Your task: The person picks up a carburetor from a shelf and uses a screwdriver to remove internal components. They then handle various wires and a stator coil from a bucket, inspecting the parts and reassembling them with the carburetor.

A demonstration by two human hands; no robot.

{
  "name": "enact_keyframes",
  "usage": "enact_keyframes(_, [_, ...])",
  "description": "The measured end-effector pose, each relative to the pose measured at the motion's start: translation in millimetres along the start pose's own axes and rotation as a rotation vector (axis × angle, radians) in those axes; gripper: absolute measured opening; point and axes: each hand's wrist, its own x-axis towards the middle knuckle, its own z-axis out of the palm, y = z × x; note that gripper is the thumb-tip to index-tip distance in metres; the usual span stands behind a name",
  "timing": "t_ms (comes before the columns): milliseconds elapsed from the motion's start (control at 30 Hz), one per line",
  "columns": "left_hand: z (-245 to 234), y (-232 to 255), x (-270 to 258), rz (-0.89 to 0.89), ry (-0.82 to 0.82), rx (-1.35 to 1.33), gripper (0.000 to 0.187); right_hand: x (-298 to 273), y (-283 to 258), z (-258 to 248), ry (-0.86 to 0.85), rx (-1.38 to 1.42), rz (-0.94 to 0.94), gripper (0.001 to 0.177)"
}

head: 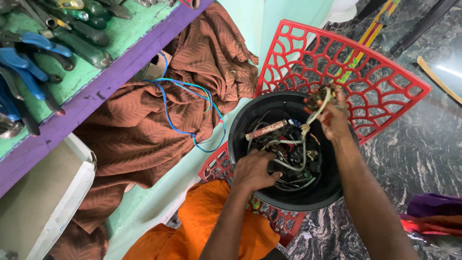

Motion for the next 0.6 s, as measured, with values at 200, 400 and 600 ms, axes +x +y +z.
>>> enact_keyframes(200, [-11, 7, -1, -0.063, -0.336, 0.061, 0.04, -1, 10, 7, -0.044, -0.131, 0.126, 0.068])
enact_keyframes(400, [-5, 1, -5, -0.124, 0.064, -0.356, 0.045, -15, 11, 26, -0.076, -0.43, 0.212, 0.079])
enact_keyframes(600, [11, -21, 24, -0.029, 0.263, -1.155, 0.082, -45, 3, 71, -0.276, -0.842, -0.045, 0.075])
